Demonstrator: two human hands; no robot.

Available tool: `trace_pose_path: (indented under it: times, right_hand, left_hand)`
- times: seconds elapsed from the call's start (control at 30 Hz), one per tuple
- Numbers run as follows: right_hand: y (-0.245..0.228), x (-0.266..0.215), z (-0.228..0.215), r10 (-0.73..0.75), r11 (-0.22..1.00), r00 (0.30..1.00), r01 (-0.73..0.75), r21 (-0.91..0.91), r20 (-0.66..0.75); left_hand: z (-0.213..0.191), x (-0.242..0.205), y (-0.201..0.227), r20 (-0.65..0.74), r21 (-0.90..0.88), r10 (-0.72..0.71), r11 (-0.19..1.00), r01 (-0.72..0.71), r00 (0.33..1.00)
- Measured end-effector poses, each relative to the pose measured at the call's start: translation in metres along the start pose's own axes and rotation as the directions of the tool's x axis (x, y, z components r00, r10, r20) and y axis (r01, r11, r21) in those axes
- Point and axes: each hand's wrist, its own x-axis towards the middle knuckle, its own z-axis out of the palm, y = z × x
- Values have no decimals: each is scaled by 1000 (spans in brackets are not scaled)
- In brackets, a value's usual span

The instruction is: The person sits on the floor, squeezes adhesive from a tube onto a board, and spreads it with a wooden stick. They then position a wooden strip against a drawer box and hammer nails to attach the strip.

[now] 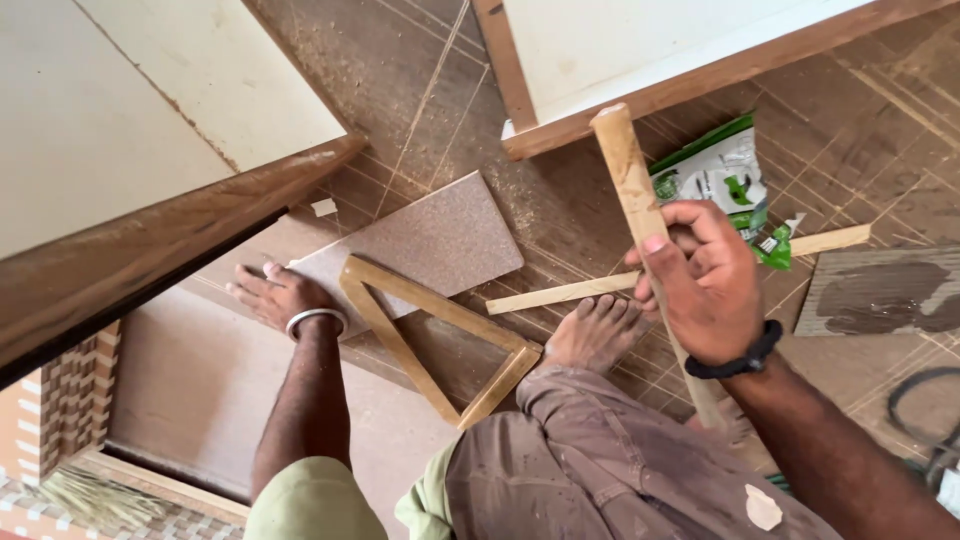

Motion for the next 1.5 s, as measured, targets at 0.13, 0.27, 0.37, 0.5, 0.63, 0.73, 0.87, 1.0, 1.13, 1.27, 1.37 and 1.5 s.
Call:
trace_pose_path:
  times: [0.13, 0.27, 0.37, 0.5, 0.63, 0.73, 0.87, 1.0, 1.13, 1.27, 1.37, 1.5]
  right_hand:
    - [-7, -1, 9, 16, 1000, 1000, -16, 7, -9]
    - [-15, -7, 10, 138, 990, 990, -138, -1, -4]
    - [-18, -11, 9, 154, 987, 986, -150, -52, 63]
    - [-23, -24, 13, 75, 993, 991, -64, -95, 113]
    - [-36, -19, 21, -487, 627, 870, 288, -724, -76]
    - [-22, -10, 24, -553, 532, 825, 243, -811, -116]
    - [-21, -6, 50, -415, 576, 890, 95, -812, -190]
    - [-12, -1, 50, -553, 509, 833, 320, -799, -19]
    - [17, 6, 42, -575, 667, 807, 370, -647, -131]
    - [25, 0, 51, -492, 574, 863, 223, -788, -114]
    - [7, -9, 51, -565, 492, 821, 417, -764, 85]
    - [-2, -8, 32, -503, 570, 861, 265, -777, -75]
  left_hand:
    - [3, 7, 1, -2, 34, -10, 999, 10, 1000]
    - [4, 6, 3, 16, 57, -27, 998, 26, 999]
    - [5, 7, 0, 27, 62, -11, 998, 10, 1000]
    - [2, 7, 3, 39, 77, -38, 996, 35, 999]
    - [0, 8, 2, 48, 90, -26, 996, 21, 999]
    - [1, 6, 4, 52, 90, -20, 996, 15, 998]
    - [-2, 7, 2, 47, 106, -27, 994, 22, 999]
    - [0, 7, 5, 52, 79, -7, 997, 3, 999]
    - [-2, 10, -2, 52, 109, -40, 993, 34, 998]
    - [2, 7, 4, 40, 125, -43, 991, 38, 998]
    - [-1, 6, 7, 49, 104, -57, 993, 52, 997]
    - [-1, 8, 1, 37, 105, -57, 993, 53, 998]
